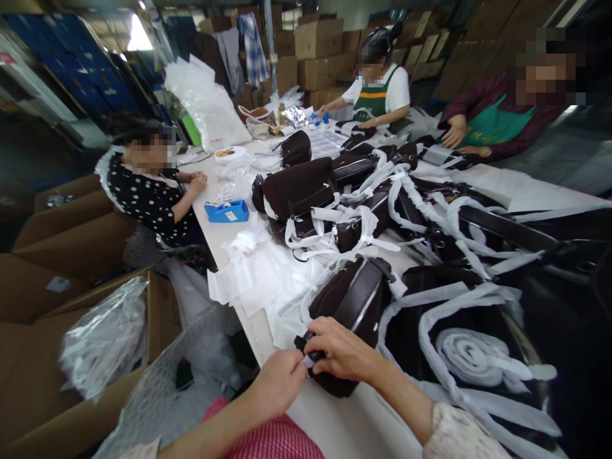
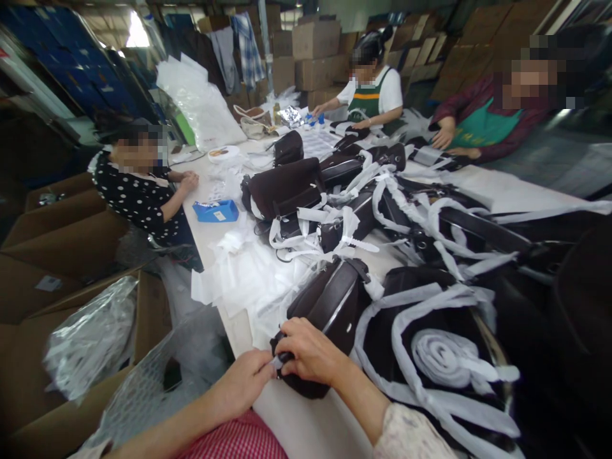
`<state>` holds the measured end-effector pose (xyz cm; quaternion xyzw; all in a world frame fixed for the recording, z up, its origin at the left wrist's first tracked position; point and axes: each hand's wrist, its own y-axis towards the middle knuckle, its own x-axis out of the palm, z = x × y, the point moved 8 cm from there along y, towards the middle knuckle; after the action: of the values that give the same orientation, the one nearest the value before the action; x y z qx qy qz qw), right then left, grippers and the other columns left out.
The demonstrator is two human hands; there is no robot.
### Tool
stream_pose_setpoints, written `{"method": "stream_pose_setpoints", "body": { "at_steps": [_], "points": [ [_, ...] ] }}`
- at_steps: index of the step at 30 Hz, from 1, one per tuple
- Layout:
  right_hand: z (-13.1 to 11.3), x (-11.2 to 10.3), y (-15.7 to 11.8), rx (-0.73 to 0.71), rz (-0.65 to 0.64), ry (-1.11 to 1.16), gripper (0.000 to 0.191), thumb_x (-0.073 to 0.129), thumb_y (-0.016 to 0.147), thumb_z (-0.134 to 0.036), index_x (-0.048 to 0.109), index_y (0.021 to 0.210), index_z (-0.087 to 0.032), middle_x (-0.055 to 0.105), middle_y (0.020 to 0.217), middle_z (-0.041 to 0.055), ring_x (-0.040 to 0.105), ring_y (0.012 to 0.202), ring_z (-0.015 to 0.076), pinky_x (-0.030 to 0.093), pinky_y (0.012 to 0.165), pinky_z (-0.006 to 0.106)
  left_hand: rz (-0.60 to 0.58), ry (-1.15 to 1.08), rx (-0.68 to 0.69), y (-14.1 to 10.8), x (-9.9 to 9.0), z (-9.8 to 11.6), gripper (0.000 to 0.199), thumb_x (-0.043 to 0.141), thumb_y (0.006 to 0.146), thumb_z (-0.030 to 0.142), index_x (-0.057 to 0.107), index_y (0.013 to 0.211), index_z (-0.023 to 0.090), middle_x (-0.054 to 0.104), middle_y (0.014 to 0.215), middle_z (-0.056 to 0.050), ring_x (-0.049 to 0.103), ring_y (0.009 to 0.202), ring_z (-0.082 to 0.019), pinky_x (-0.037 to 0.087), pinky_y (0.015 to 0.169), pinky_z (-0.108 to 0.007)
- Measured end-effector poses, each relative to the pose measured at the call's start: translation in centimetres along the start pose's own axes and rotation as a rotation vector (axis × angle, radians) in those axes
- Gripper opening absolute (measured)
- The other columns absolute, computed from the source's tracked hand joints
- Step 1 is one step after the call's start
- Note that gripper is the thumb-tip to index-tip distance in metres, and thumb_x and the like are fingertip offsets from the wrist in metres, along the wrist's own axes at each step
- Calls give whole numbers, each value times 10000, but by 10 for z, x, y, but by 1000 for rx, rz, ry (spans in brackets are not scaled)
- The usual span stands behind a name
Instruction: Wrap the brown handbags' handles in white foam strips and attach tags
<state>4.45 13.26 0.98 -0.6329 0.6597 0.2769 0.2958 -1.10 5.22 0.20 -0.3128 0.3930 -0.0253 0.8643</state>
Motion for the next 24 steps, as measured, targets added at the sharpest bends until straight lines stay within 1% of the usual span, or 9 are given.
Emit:
{"method": "stream_pose_setpoints", "body": {
  "at_steps": [3,5,8,13,15,17,20,22,24],
  "points": [
    [-5,-5,-6,-3,-5,67,488,790,668,-351,624,1115,-249,571,1034,48,527,1022,236,363,962,430,53,73,19,-4,6,2,360,301,907,260,647,866,169,691,885,-85,629,833,-210,422,733,-299],
    [-9,-6,-7,-10,-13,82,523,780,659,-378,612,1141,-264,560,1051,41,531,1048,235,247,1074,509,58,105,30,-6,11,4,352,298,909,260,638,880,174,690,890,-87,630,825,-211,419,728,-301],
    [-10,-6,-7,8,23,37,327,754,668,-349,665,967,-248,552,980,16,544,1016,207,139,1130,513,59,104,39,-7,12,4,324,309,904,248,624,876,177,684,890,-83,623,831,-205,412,735,-293],
    [-7,0,-9,8,78,-60,162,702,635,-234,633,781,-221,540,914,4,541,955,194,138,1137,501,58,-130,93,-3,9,7,252,373,868,260,584,762,173,639,803,-49,577,779,-182,383,700,-278],
    [-6,3,-10,-7,65,-49,136,689,649,-233,621,765,-213,540,919,8,545,952,191,145,1137,505,1,-384,21,2,14,2,244,402,848,296,556,708,169,553,657,-5,503,623,-138,348,598,-253],
    [-5,4,-11,-18,54,-27,105,679,680,-246,615,752,-204,546,925,14,553,950,188,149,1137,509,-123,-695,-207,5,30,-10,300,361,860,374,537,728,171,406,536,51,329,453,-90,253,481,-228],
    [-2,2,-12,-10,41,3,88,677,714,-262,620,740,-199,562,928,21,565,947,189,167,1132,521,-392,-1073,-529,-1,58,-15,319,312,868,418,510,792,180,282,497,100,122,385,-60,123,420,-202],
    [-1,0,-12,4,37,21,92,689,717,-265,632,749,-200,569,938,25,570,956,192,183,1128,523,-499,-1172,-540,-2,63,-9,236,400,835,400,489,786,187,283,493,110,103,378,-49,103,407,-192],
    [0,-1,-13,13,30,31,108,705,714,-275,643,762,-201,569,935,24,572,958,191,198,1125,518,-478,-1157,-472,0,59,-8,210,490,790,407,477,783,198,285,480,119,108,371,-43,100,400,-189]
  ]
}}
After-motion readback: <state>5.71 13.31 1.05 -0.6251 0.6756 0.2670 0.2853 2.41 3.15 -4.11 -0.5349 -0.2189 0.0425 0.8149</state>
